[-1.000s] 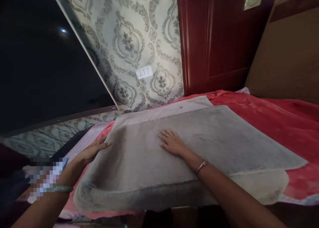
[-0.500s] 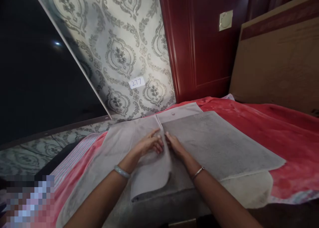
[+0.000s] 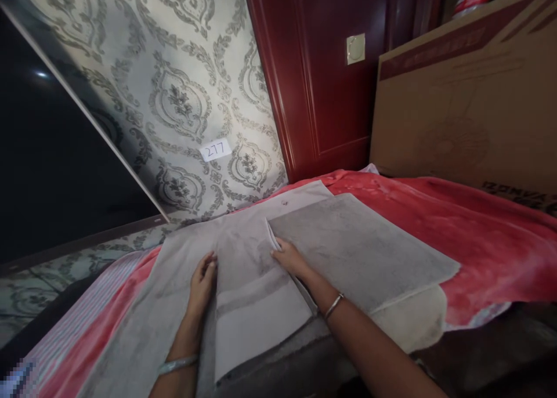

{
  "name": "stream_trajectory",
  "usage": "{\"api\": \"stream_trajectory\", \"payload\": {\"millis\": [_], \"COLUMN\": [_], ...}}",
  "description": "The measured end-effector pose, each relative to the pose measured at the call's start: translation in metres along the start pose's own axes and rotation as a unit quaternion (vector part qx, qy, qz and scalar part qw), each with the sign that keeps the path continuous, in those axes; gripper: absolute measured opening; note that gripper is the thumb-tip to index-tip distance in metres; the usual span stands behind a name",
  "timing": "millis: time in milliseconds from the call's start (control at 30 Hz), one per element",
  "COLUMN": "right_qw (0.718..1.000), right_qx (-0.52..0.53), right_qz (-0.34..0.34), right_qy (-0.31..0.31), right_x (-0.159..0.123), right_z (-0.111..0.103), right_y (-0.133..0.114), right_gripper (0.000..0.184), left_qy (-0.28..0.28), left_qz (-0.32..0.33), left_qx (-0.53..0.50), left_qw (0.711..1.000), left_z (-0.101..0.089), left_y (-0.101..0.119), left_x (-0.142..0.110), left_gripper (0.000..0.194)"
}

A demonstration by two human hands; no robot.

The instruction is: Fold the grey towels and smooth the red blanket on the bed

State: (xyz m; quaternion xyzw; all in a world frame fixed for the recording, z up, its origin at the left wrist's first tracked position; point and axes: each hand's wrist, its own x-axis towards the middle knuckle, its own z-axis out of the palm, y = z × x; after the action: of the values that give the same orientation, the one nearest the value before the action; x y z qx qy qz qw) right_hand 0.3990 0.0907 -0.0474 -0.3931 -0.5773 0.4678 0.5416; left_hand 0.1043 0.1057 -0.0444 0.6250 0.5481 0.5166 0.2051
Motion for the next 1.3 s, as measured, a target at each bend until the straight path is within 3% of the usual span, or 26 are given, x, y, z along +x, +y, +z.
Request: {"api": "stream_trajectory", "payload": {"millis": [133,267,400,600,800,1133,1300], "right_qw": [0.998,0.985,0.972,0.963,0.951,0.942,0.938], "right_qx": [0.023,-0.106,-0.193,-0.239,-0.282,-0.315,-0.333], "right_qz": [0.057,0.086,0.079,0.07,0.053,0.097,0.08], "right_qy": [0.023,0.101,0.105,0.1,0.114,0.068,0.051], "right_x": [-0.007,-0.018,-0.026,-0.017,-0.007,-0.024,-0.041], "right_z": [-0.017,-0.049,-0.062,-0.055,-0.062,-0.078,-0.084], "right_y": [-0.011,-0.015,-0.01,-0.014,-0.022,-0.014,-0.022], "right_gripper": [0.059,0.059,0.059,0.049,0.05,0.045,0.061], "left_qy": [-0.063,-0.122,-0.141,-0.137,-0.128,-0.147,-0.151], "left_qz": [0.087,0.127,0.128,0.119,0.13,0.107,0.089], "left_qx": [0.083,0.216,0.293,0.29,0.256,0.266,0.284], "left_qw": [0.991,0.961,0.937,0.94,0.949,0.947,0.943], "left_z": [0.006,0.011,0.013,0.013,0.014,0.019,0.021], "left_y": [-0.002,0.009,0.018,0.016,0.009,0.024,0.028], "left_x": [0.0,-0.003,-0.008,-0.009,-0.007,-0.01,-0.011], "left_gripper": [0.046,0.045,0.046,0.047,0.047,0.05,0.051]}}
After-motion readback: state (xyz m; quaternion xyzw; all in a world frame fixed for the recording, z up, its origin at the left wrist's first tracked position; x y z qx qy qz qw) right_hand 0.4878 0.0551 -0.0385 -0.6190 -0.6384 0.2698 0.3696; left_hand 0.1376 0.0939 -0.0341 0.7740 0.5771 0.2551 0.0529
